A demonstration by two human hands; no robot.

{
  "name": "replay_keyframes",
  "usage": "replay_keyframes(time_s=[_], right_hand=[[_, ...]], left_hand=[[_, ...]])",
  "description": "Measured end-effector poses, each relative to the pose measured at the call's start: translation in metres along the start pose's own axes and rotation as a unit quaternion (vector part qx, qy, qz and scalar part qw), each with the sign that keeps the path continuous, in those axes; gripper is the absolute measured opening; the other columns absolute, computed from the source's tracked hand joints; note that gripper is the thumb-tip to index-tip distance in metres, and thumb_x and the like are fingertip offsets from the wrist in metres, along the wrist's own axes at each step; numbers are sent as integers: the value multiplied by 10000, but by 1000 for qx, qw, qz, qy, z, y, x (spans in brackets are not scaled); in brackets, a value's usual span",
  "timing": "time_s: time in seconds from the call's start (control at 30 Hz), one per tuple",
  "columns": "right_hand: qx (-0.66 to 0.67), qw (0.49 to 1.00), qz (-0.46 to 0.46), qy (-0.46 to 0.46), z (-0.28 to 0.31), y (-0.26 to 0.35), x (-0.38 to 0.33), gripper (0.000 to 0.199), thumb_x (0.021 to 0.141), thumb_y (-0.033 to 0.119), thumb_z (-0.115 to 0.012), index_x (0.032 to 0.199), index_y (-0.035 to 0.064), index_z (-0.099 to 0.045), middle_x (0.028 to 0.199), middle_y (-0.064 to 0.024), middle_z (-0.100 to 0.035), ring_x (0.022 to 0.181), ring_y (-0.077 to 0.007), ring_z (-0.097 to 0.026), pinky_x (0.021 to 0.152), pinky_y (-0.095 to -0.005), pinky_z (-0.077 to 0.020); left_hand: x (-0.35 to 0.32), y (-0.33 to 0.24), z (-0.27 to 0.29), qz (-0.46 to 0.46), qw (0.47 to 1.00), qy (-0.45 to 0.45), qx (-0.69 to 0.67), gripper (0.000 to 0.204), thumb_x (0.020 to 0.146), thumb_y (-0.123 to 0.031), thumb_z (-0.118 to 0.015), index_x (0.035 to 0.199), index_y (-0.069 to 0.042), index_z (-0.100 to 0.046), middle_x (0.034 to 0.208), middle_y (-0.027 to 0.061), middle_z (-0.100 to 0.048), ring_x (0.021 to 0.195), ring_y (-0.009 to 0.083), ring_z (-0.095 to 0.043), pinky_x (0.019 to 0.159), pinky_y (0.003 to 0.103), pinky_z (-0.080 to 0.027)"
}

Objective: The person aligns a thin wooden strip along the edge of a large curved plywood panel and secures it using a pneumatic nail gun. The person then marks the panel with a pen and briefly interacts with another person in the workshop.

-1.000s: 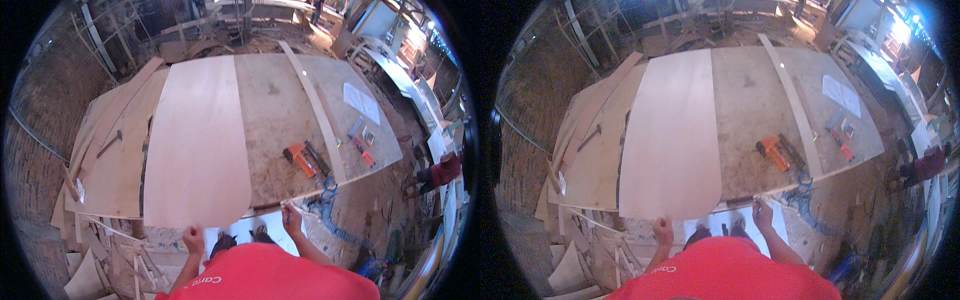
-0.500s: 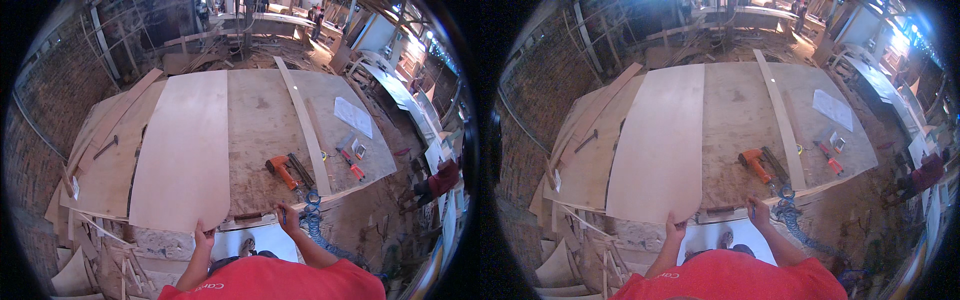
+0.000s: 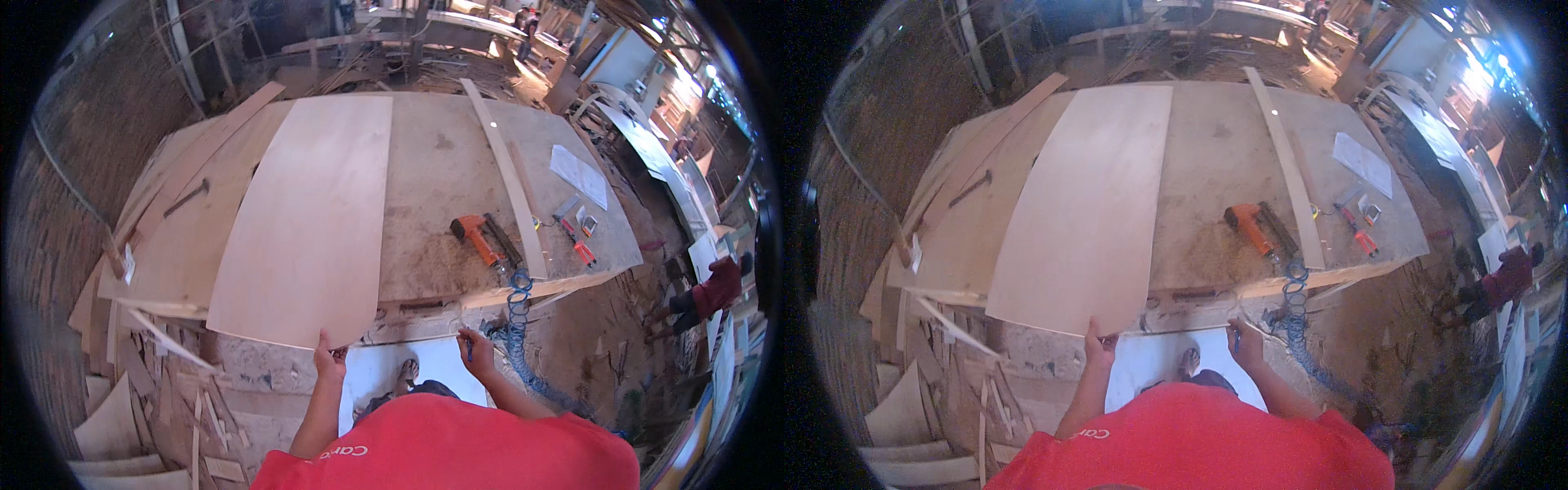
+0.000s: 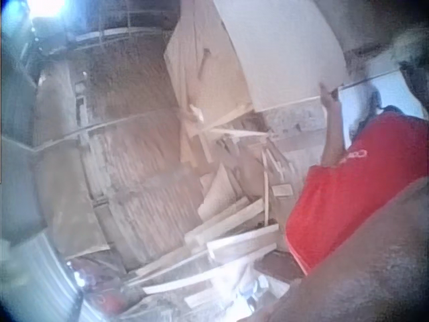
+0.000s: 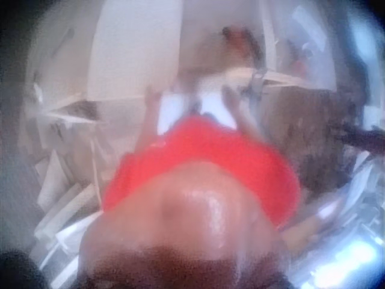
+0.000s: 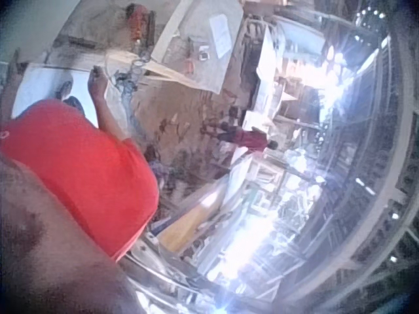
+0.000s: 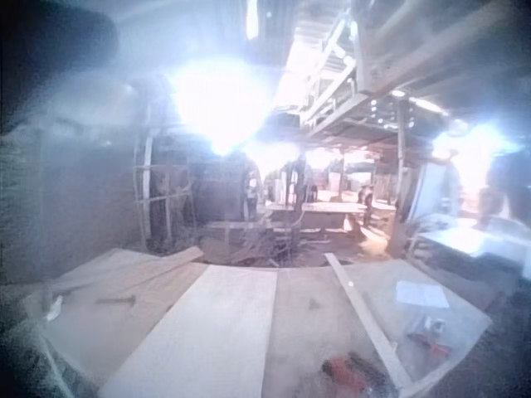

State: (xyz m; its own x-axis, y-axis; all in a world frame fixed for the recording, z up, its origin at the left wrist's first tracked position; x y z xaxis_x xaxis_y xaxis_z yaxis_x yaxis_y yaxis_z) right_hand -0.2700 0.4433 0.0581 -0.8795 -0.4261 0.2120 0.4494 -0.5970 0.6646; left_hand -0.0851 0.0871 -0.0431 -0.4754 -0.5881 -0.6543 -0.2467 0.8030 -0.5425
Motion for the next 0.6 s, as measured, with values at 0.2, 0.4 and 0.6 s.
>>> replay_keyframes(time_s=[0.2, 0.4, 0.6], right_hand=[[-7, 996, 39, 75, -36, 48, -8, 217, 946, 161, -674, 1083, -3, -714, 891, -194, -740, 801, -293, -742, 727, -373, -561], [45, 978, 120, 166, -83, 116, 22, 208, 962, 182, -655, 1102, 37, -710, 895, -207, -734, 818, -380, -725, 748, -429, -559], [93, 940, 236, 230, -128, 155, 90, 230, 1000, 158, -622, 1141, -12, -686, 955, -182, -740, 892, -274, -732, 800, -366, -554]], left_hand=[[-50, -55, 148, -5, 996, -86, -3, 477, 885, -451, -764, 1214, -121, -664, 1176, 47, -671, 992, 238, -630, 817, 379, -510], [-121, -134, 247, -170, 966, -172, -86, 521, 928, -375, -726, 1319, -48, -615, 1296, 92, -661, 1125, 258, -661, 906, 401, -569], [-170, -99, 275, -269, 857, -299, -324, 1031, 847, -706, -666, 1580, -136, -217, 1365, 136, -564, 1303, 308, -536, 1146, 555, -341]])
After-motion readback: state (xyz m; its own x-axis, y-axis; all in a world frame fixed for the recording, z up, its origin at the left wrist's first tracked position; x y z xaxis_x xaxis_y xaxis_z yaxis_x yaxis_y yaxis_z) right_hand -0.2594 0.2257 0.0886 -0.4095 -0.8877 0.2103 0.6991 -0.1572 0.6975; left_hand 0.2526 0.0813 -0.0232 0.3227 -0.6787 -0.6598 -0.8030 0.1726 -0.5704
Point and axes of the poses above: each hand's wrist, its own x-axis towards the middle knuckle, its own z-axis out of the back of the hand, y = z × x, the point moved 4 cm from there along x, towards the middle knuckle
